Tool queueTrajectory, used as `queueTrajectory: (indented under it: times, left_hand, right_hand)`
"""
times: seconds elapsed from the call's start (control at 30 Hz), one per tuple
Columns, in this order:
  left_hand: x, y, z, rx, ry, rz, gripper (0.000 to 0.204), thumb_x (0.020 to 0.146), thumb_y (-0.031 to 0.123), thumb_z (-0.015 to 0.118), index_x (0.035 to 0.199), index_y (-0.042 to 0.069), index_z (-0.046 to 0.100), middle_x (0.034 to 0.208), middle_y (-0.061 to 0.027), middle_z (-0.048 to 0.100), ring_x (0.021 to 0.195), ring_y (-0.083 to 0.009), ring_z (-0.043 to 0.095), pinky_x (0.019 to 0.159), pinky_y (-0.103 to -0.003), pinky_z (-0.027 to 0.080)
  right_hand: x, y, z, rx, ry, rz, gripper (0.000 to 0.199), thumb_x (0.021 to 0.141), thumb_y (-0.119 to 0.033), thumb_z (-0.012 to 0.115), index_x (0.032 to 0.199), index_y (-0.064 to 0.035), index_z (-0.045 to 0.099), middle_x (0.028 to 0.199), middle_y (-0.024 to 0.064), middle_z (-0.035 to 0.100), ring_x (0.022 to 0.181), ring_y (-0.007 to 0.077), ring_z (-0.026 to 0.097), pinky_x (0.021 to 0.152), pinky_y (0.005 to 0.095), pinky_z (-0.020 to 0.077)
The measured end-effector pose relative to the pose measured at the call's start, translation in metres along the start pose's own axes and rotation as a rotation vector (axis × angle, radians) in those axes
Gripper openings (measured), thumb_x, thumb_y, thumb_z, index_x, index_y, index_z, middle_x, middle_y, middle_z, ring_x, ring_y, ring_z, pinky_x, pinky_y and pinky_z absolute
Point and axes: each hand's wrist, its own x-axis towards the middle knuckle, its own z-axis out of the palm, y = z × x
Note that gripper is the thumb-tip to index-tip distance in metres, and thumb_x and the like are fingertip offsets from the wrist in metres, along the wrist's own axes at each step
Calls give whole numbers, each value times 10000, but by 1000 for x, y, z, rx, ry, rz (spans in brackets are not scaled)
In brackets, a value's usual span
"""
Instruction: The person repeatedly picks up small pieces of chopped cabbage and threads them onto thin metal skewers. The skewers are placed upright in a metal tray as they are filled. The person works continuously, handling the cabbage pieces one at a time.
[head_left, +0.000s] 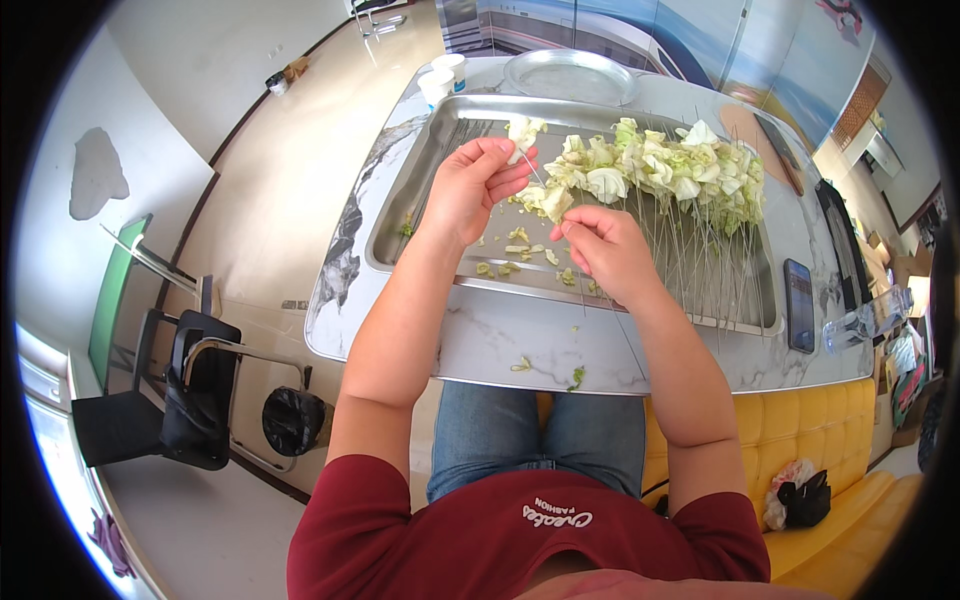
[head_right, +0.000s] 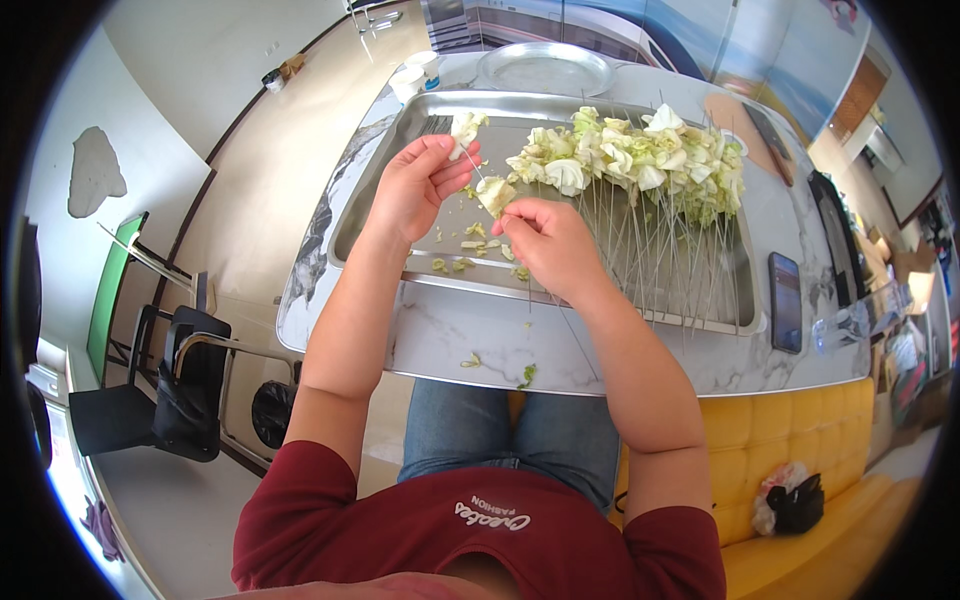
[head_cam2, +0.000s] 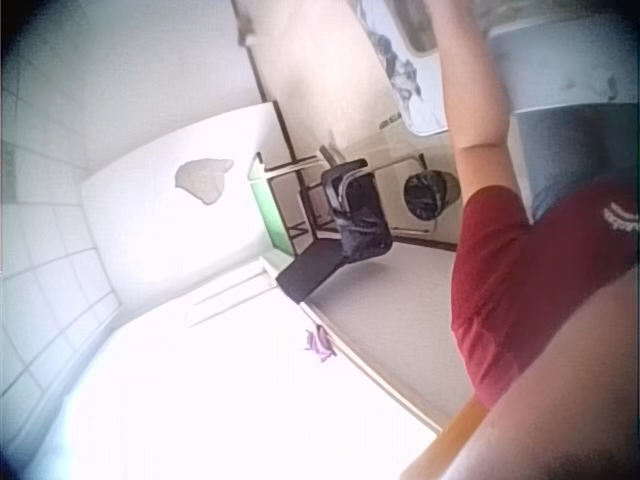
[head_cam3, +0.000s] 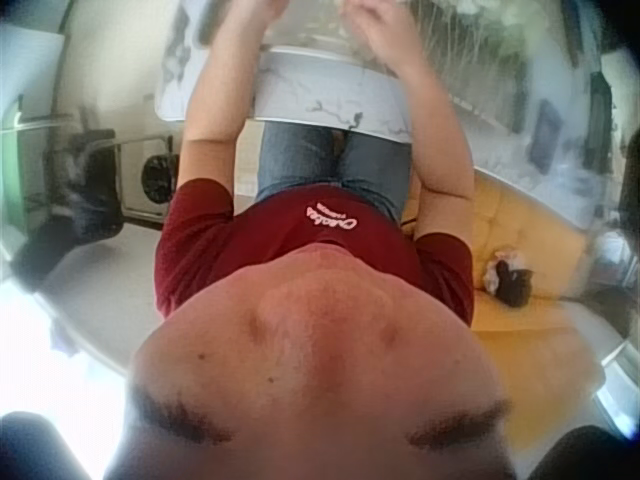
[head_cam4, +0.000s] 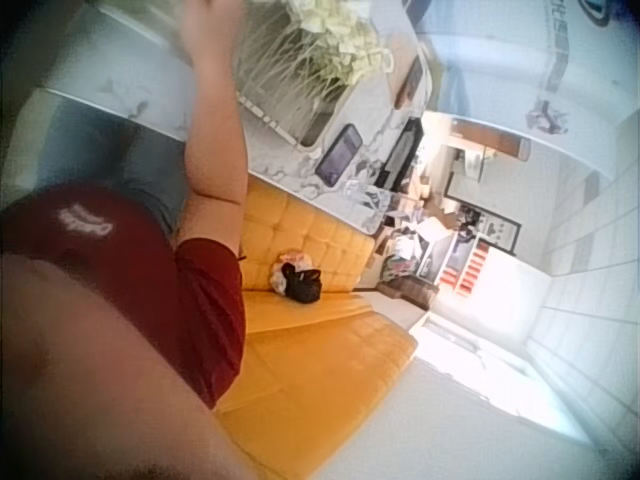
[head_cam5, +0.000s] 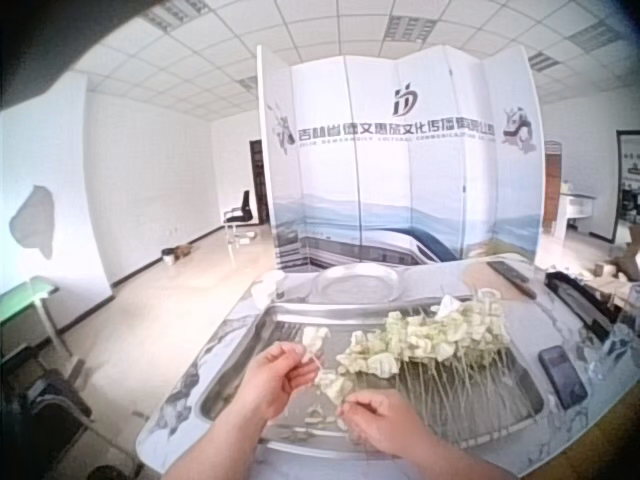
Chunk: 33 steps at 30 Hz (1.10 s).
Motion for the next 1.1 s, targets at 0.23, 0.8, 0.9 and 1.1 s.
queueTrajectory:
  times: [0.23, 0.8, 0.9, 1.1]
  left_hand:
    - [-3, -4, 7, 119, 20, -26, 112, 948, 149, 587, 975, 41, 599, 1070, -176, 679, 956, -204, 679, 795, -286, 561]
    - [-15, -9, 24, 245, -2, 15, 146, 886, 172, 686, 952, 48, 645, 849, -32, 657, 759, -130, 641, 755, -284, 537]
    - [-13, -9, 25, 234, 14, 21, 151, 886, 163, 683, 964, 40, 642, 847, -36, 658, 738, -131, 643, 734, -282, 544]
    - [-15, -11, 24, 247, -74, 17, 129, 891, 120, 663, 966, 19, 634, 848, -57, 664, 724, -132, 653, 709, -276, 558]
  right_hand:
    - [1, 3, 1, 28, 19, -13, 190, 950, -119, 504, 900, 4, 640, 526, -38, 433, 458, 28, 346, 435, 219, 278]
    - [2, 0, 5, 56, 148, -72, 165, 934, -96, 540, 939, -15, 683, 614, -28, 508, 540, 38, 427, 498, 226, 347]
    - [4, 6, 3, 33, 149, -112, 169, 941, -104, 542, 954, -19, 687, 600, -34, 489, 535, 35, 410, 481, 219, 323]
    - [3, 8, 4, 24, 195, -136, 168, 939, -93, 541, 938, -2, 682, 594, -35, 484, 527, 32, 402, 468, 215, 309]
